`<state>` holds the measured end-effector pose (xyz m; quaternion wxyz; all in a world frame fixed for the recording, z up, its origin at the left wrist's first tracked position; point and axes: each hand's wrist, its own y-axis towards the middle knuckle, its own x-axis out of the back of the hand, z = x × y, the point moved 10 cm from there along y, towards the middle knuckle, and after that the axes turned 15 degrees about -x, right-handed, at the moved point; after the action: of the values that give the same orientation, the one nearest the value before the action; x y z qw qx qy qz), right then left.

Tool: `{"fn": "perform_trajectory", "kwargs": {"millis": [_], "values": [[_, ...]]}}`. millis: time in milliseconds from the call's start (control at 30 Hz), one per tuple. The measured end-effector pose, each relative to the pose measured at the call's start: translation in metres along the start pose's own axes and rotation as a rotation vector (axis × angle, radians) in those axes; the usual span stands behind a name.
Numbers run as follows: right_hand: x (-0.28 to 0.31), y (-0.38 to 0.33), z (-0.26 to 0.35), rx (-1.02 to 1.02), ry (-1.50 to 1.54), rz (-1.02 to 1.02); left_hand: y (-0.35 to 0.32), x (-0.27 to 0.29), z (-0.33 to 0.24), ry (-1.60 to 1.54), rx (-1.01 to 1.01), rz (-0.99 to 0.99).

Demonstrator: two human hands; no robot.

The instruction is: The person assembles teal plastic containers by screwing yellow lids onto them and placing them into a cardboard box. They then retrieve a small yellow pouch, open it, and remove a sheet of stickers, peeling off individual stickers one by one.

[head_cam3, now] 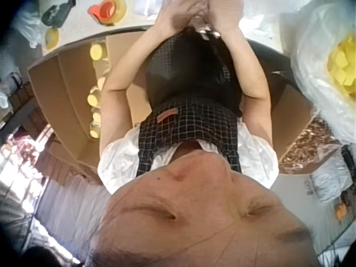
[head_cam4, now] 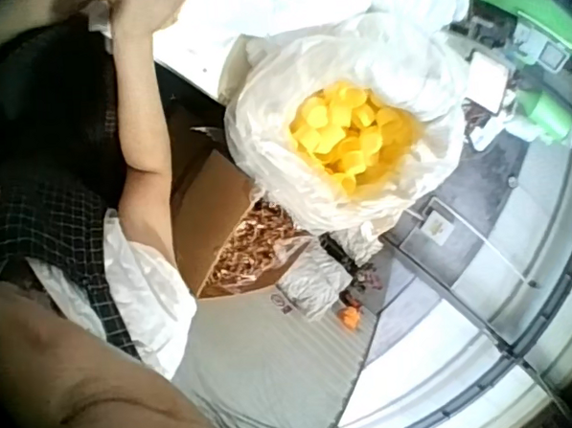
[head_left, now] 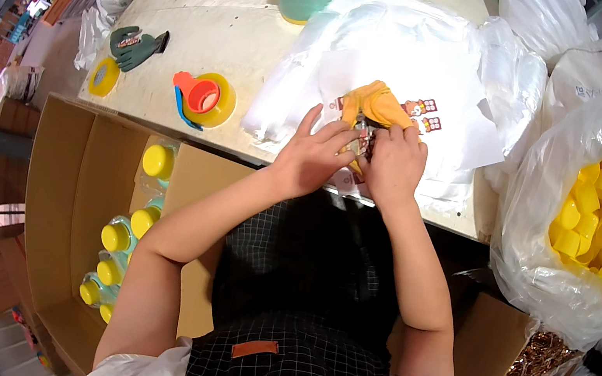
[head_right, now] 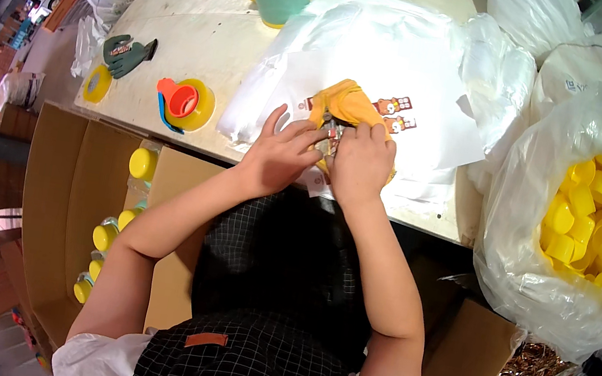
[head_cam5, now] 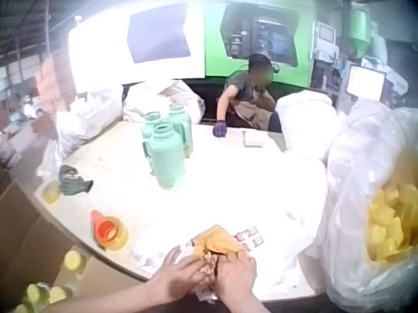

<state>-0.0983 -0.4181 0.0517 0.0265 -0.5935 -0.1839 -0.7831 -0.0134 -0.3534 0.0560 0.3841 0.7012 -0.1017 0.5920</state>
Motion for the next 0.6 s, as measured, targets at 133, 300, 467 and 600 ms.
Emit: {"fn": "perform_trajectory", "kwargs": {"millis": [133,300,467,600], "values": [[-0.005,0.007,-0.011,-0.042,-0.087,0.103,0.006,0.009,-0.004,0.047,0.018,-0.123],[-0.014,0.010,-0.015,-0.074,-0.123,0.180,0.008,0.005,-0.004,-0.020,0.076,-0.044],[-0.006,0.003,-0.012,-0.070,-0.118,0.076,0.003,-0.004,-0.002,-0.063,0.106,0.034],[-0.001,-0.003,-0.006,-0.043,-0.133,-0.038,0.000,-0.008,-0.001,-0.034,0.106,0.039]]}}
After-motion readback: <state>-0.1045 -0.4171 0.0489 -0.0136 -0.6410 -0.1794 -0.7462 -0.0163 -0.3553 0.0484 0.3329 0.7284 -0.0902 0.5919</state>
